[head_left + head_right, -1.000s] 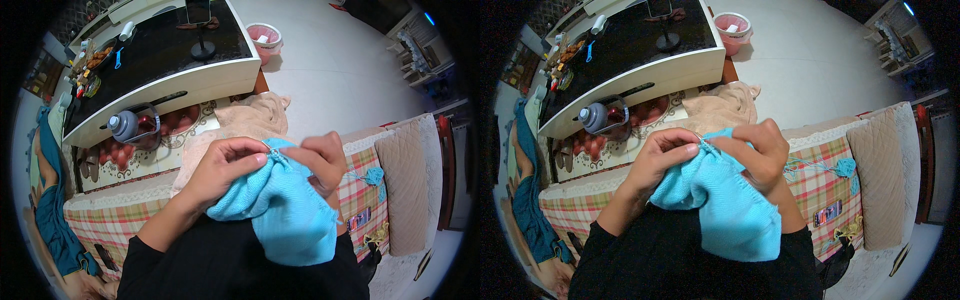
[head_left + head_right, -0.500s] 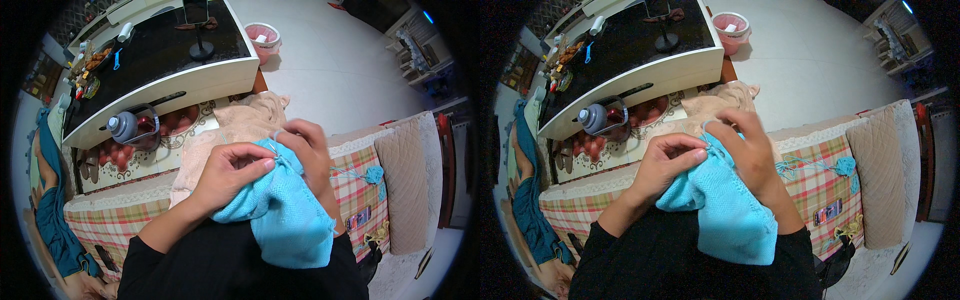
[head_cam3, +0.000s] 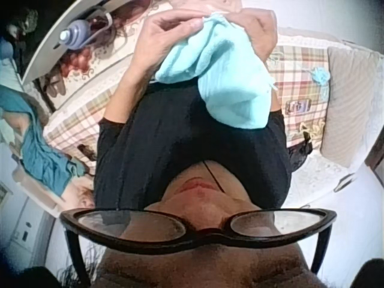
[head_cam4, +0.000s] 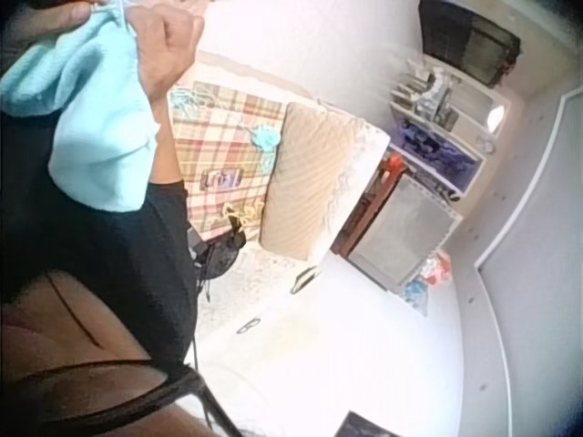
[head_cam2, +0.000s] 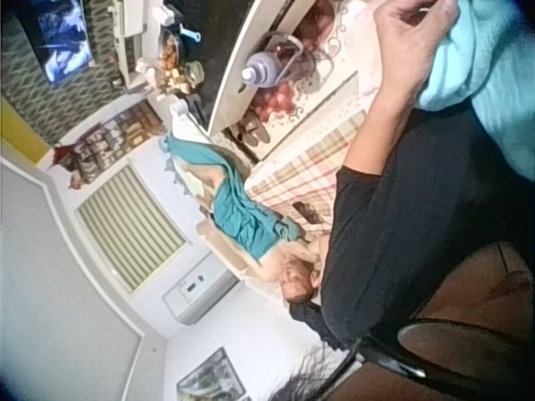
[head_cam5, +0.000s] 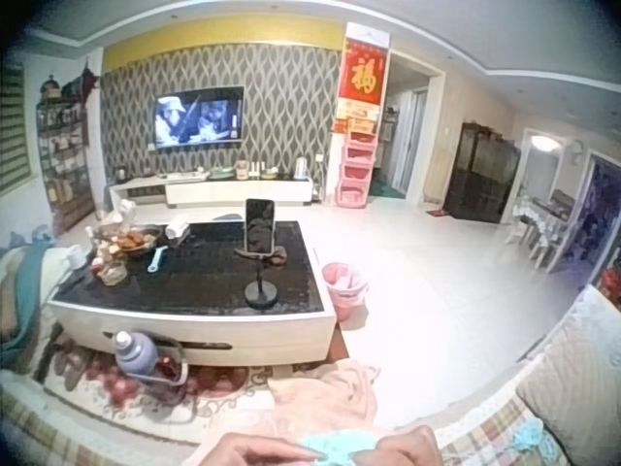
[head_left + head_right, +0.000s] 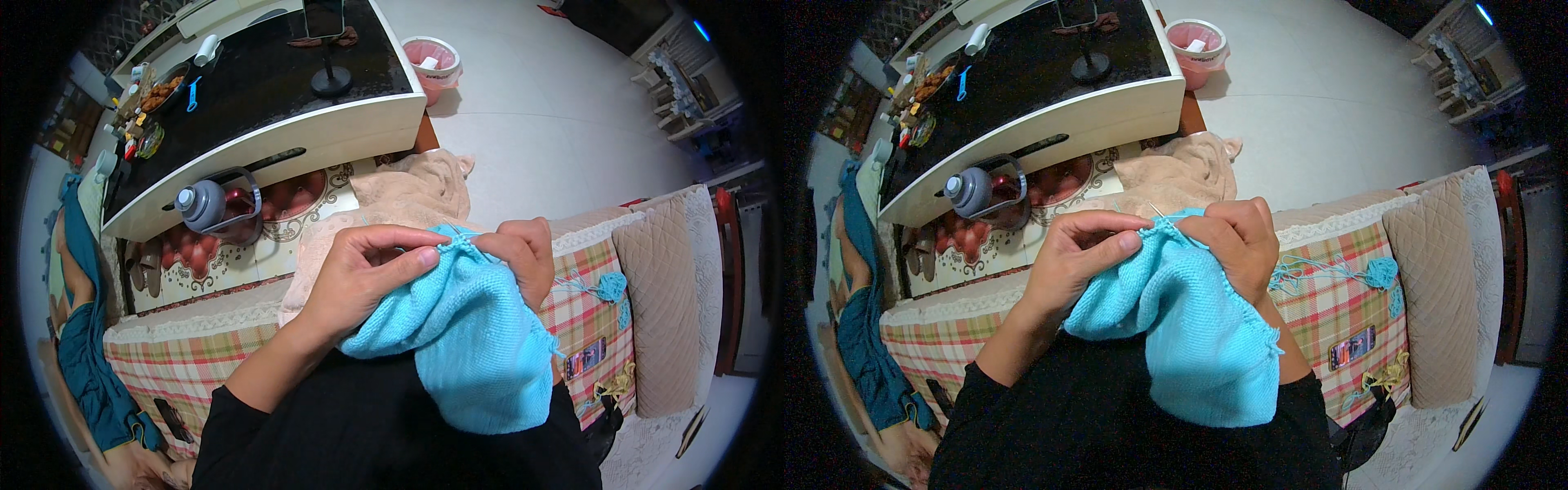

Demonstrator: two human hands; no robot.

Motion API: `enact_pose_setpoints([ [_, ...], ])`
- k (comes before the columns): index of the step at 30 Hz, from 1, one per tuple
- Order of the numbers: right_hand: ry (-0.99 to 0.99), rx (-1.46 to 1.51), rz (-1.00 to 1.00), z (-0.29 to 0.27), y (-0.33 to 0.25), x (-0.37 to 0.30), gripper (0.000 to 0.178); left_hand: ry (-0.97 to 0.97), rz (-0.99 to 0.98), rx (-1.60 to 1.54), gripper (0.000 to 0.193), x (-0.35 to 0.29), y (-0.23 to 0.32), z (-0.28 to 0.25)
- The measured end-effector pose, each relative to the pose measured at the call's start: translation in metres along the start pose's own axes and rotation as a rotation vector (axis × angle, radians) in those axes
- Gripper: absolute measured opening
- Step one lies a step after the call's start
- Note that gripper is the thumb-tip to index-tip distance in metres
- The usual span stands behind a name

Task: The person knits a light blue fabric using knitting needles. They manipulate the yarn and needles to form stitches, occasionally adjusting the fabric's position.

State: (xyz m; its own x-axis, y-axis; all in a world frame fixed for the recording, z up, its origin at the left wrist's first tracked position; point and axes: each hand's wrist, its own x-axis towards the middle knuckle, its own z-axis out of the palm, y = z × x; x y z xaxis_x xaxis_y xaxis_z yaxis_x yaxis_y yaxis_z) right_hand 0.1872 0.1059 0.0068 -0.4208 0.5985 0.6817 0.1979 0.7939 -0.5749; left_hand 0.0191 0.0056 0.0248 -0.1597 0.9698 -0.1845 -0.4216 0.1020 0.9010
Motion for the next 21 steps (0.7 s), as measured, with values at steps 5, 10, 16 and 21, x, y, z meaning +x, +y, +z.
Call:
enact_pose_setpoints([
  [5, -0.074, 0.134, -0.041, -0.011, 0.004, -0.005, 0.036, 0.051, -0.006, -0.026, 0.025, 0.001, 0.000, 0.001],
  [10, -0.077, 0.081, -0.098, -0.012, 0.002, -0.002, 0.039, 0.051, 0.023, -0.048, 0.027, 0.001, -0.004, 0.003],
  [16, -0.066, 0.045, -0.117, -0.011, 0.000, -0.005, 0.039, 0.072, 0.052, -0.078, 0.022, 0.000, -0.005, 0.006],
  [21, 0.013, -0.025, -0.189, -0.006, -0.002, -0.007, 0.037, 0.069, 0.105, -0.109, 0.017, 0.002, -0.012, 0.009],
])
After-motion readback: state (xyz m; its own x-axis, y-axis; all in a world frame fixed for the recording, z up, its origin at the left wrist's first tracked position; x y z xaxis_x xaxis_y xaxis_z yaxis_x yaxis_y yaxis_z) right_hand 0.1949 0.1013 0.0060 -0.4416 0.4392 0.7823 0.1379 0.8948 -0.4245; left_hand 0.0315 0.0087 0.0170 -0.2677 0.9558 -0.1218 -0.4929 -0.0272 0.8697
